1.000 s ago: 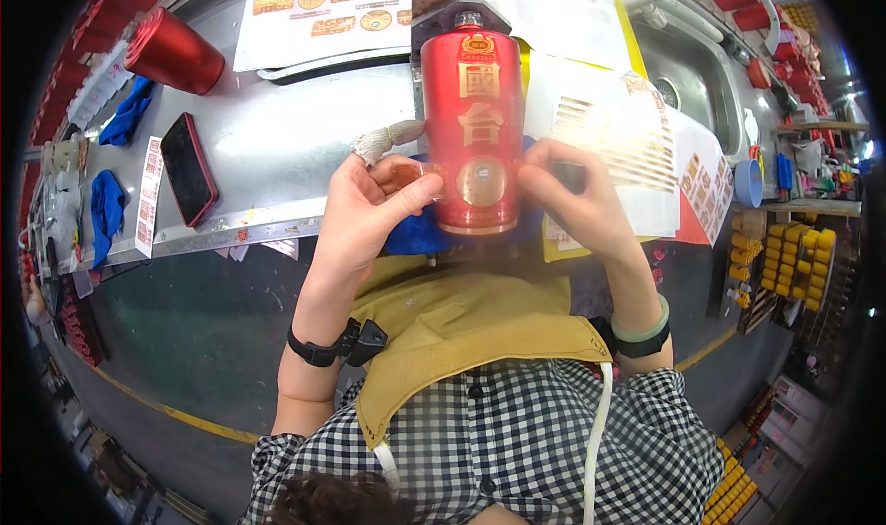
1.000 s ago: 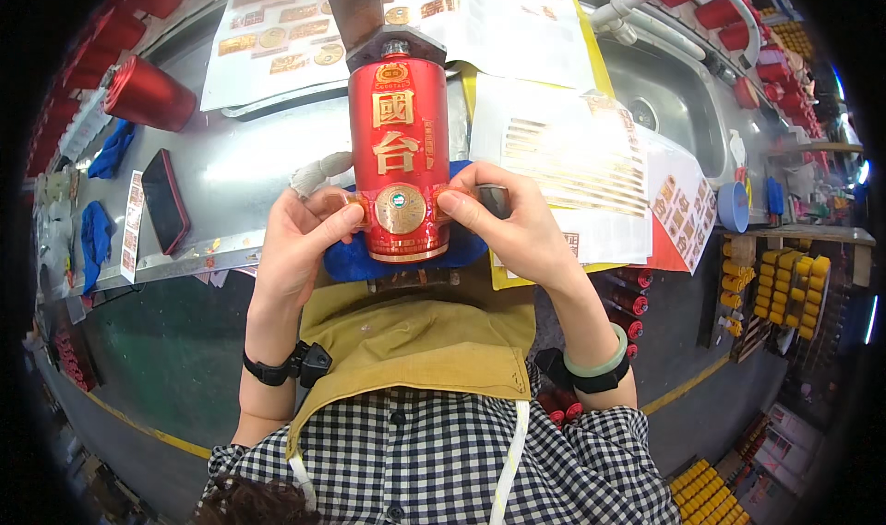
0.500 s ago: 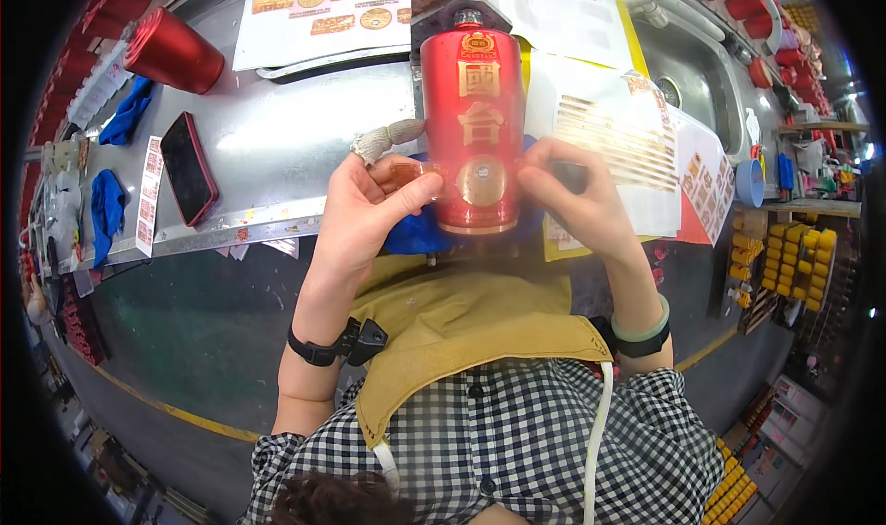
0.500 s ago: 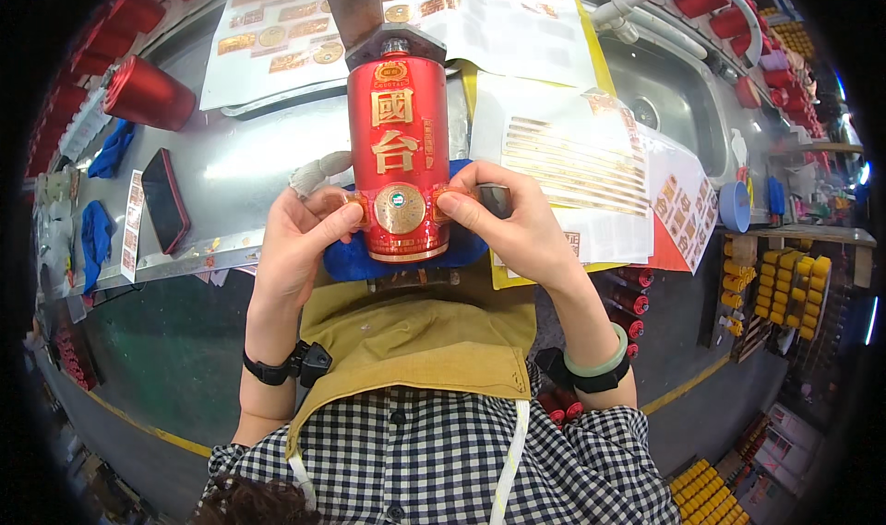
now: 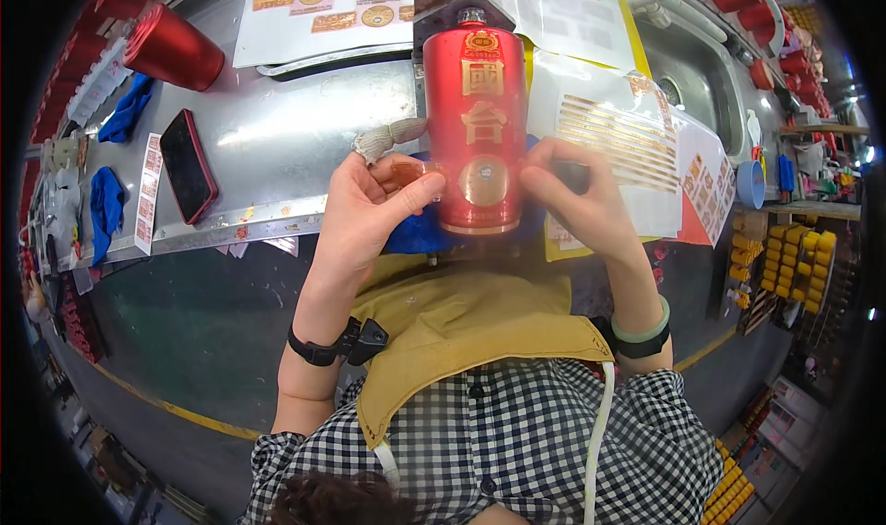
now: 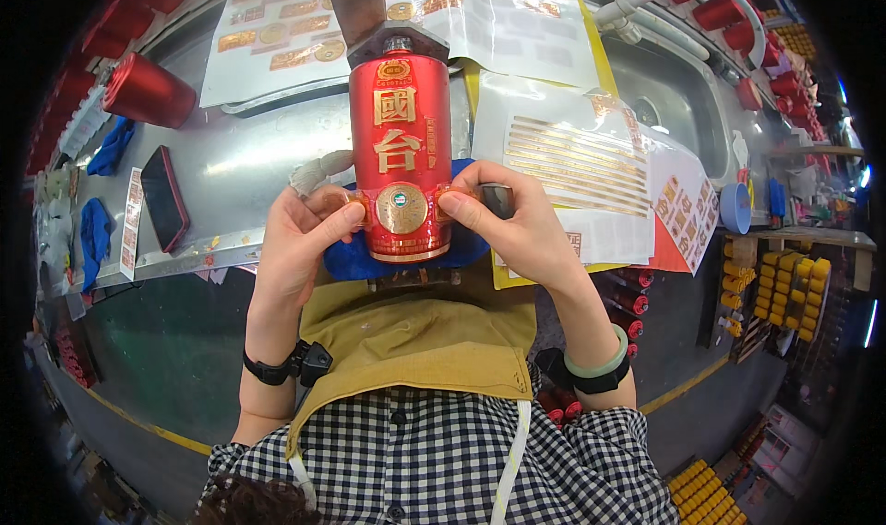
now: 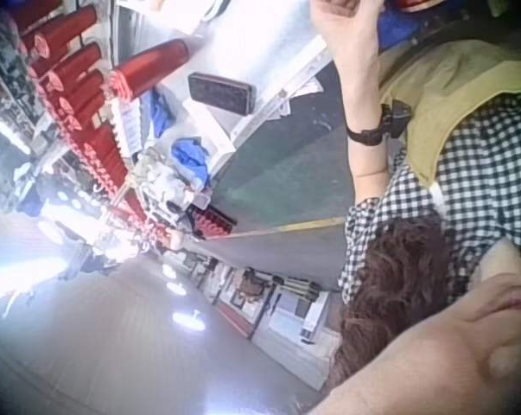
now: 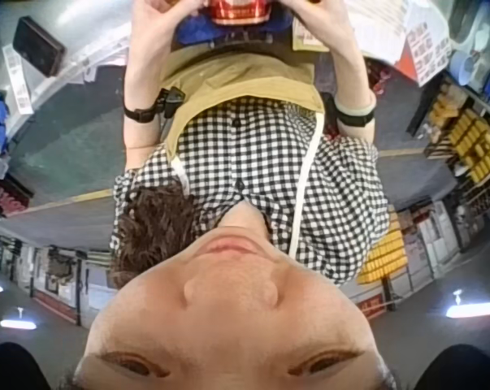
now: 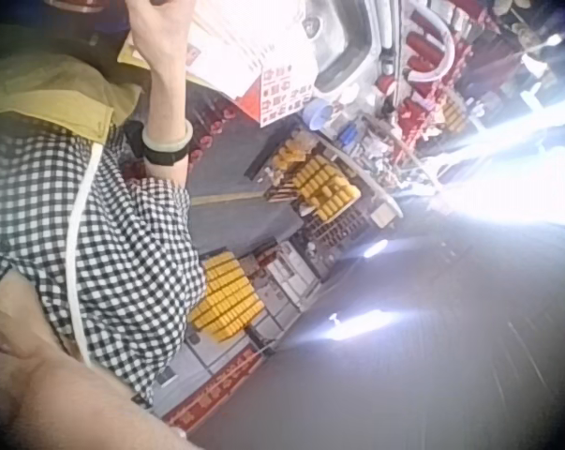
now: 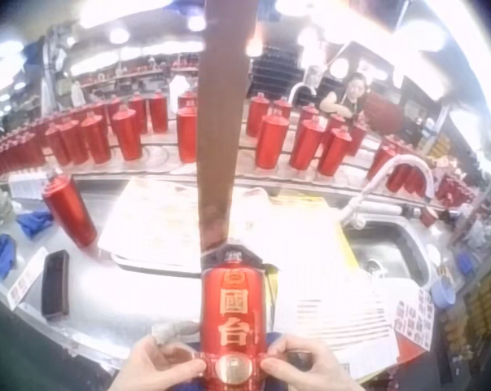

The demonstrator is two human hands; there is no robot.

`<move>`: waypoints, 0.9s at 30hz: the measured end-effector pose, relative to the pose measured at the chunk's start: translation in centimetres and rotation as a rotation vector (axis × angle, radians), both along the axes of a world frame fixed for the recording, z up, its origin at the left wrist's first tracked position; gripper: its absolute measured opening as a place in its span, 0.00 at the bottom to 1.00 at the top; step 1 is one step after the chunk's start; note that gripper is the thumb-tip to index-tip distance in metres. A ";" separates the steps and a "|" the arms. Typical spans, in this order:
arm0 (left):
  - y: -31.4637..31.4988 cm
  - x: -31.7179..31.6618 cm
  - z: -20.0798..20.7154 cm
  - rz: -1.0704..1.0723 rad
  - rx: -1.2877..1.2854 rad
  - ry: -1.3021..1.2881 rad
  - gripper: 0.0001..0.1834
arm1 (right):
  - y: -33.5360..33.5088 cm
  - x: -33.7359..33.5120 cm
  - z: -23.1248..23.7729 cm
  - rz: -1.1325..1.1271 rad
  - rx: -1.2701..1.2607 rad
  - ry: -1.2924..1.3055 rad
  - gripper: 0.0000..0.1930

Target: Applying decorative labels and protective films to red canisters on an assembly line.

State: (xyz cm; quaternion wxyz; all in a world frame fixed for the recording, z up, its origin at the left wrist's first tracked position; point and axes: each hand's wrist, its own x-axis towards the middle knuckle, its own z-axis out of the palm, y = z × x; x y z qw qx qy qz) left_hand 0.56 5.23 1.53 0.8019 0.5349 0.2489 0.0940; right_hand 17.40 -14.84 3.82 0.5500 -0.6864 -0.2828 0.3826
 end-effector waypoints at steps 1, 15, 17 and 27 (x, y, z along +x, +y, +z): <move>0.0 0.0 0.0 -0.001 0.004 0.004 0.35 | 0.1 -0.1 0.1 -0.004 -0.001 0.006 0.09; 0.2 -0.2 0.2 0.008 -0.022 0.050 0.34 | 0.3 1.2 3.1 -0.388 0.046 -0.544 0.06; 0.2 -0.4 0.1 0.019 -0.029 0.052 0.33 | 1.4 0.2 5.3 -0.349 0.035 -0.678 0.06; -0.2 -0.3 -0.1 0.068 0.201 0.028 0.29 | 4.5 0.7 8.0 0.068 0.078 -1.531 0.13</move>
